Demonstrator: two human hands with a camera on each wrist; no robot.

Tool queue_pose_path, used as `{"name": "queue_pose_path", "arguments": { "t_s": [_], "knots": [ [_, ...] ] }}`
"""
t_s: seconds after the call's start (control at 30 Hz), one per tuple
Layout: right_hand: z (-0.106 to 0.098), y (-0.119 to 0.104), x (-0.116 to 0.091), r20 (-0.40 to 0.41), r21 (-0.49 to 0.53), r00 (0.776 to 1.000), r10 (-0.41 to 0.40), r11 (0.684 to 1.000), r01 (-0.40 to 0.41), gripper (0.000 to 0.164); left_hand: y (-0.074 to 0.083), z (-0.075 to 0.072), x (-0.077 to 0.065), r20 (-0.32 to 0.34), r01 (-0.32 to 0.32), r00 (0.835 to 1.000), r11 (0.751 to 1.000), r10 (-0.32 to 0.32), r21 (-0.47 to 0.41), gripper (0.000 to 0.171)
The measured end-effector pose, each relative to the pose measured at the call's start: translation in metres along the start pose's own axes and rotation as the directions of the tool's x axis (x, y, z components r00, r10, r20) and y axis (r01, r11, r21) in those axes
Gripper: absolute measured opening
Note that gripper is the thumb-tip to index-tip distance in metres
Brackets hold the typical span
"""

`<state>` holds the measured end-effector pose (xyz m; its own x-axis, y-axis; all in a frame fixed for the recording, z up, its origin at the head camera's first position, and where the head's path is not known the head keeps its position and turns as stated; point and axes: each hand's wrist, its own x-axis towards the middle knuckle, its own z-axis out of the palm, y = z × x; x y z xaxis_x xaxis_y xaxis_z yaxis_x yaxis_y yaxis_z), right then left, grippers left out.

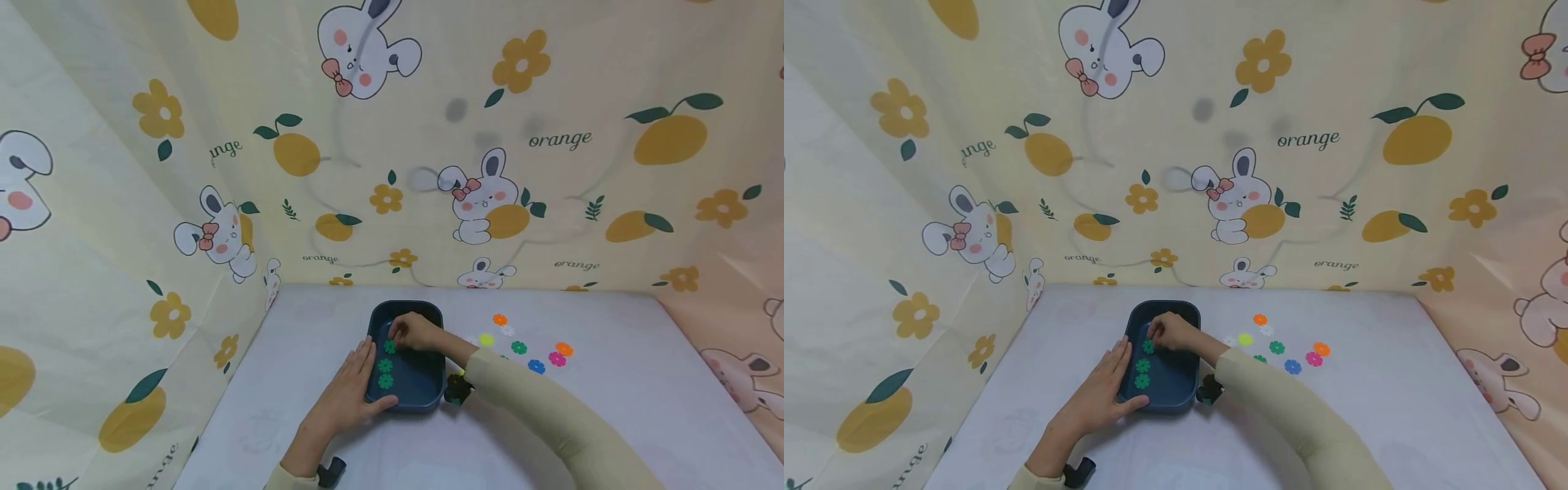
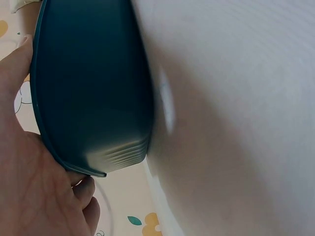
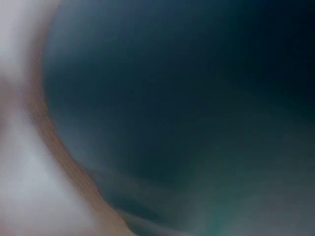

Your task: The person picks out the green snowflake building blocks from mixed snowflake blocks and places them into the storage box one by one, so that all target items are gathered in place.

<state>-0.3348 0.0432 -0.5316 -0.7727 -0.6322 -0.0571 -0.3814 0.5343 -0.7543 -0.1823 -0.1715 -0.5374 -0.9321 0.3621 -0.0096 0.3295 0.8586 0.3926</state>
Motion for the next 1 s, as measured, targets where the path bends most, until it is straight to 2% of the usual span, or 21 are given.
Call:
{"name": "queue_pose_path", "arguments": {
  "t_s": [0.37, 0.63, 0.77, 1.0],
  "knots": [
    [0.003, -0.002, -0.001, -0.002, -0.054, 1.0, -0.003, 0.999, 0.003, 0.014, 0.001, 0.0, 0.002, 0.003, -0.006, 1.0, 1.0, 0.006, 0.012, 0.114],
    [-0.006, -0.006, -0.01, -0.01, -0.079, 1.0, -0.015, 0.997, 0.015, 0.012, 0.001, 0.002, 0.004, 0.006, -0.003, 1.0, 1.0, 0.002, 0.012, 0.115],
    [-0.02, -0.004, -0.024, -0.058, -0.102, 0.997, -0.059, 0.993, 0.053, 0.012, 0.001, 0.003, 0.004, 0.019, 0.008, 1.0, 1.0, -0.009, 0.012, 0.116],
    [-0.058, -0.003, -0.066, -0.147, -0.089, 0.985, -0.086, 0.993, 0.074, 0.013, 0.001, 0.002, 0.0, 0.01, 0.022, 1.0, 1.0, -0.022, 0.008, 0.117]
  ]
}}
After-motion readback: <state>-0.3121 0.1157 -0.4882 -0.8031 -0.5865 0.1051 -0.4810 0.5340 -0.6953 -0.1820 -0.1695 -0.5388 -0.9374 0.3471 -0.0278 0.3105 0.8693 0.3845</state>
